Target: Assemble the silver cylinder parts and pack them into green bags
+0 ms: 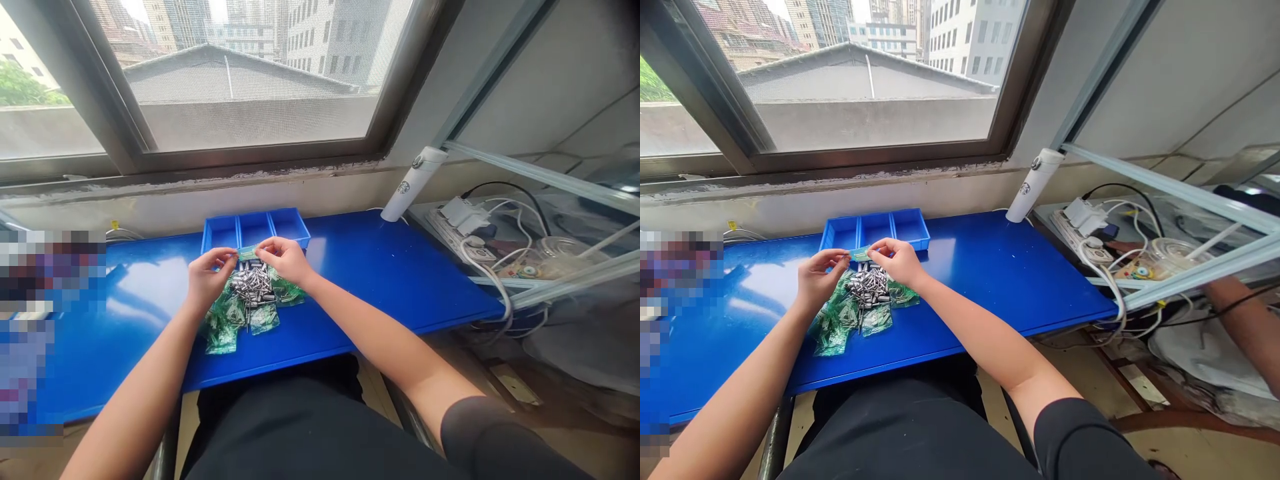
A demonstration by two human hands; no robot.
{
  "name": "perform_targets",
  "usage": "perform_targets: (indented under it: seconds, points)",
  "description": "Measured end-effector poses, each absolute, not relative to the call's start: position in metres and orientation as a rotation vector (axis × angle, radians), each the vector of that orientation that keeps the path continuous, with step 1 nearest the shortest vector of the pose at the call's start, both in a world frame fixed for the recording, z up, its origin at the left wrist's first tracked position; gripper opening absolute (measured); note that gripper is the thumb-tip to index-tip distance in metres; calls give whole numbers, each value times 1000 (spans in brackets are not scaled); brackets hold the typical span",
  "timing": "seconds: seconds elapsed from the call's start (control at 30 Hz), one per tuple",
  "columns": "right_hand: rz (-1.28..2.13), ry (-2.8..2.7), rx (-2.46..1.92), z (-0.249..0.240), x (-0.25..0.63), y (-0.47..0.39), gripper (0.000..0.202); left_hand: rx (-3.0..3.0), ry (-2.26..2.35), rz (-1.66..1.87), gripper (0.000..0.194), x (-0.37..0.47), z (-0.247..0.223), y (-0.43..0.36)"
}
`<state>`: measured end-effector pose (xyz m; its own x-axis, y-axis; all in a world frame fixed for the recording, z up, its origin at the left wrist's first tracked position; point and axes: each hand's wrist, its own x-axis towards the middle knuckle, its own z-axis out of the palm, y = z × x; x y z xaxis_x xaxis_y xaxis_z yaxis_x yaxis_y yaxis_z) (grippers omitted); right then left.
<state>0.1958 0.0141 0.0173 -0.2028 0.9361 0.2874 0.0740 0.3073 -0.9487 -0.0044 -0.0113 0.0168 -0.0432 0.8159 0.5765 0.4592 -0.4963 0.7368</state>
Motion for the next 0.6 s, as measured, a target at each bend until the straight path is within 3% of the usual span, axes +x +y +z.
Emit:
perform_targets:
  seconds: [0.17, 0.47, 0.6]
  points:
    - [1166, -1493, -919, 18, 193, 14, 36, 1851, 1263, 1553, 16, -2, 20, -16]
    - [1087, -1512, -881, 13, 193, 17, 34, 1922, 1308, 1554, 14, -1, 20, -16]
    - [1091, -1478, -853, 13, 192, 16, 33, 1832, 1295, 1591, 24, -1, 20, -15]
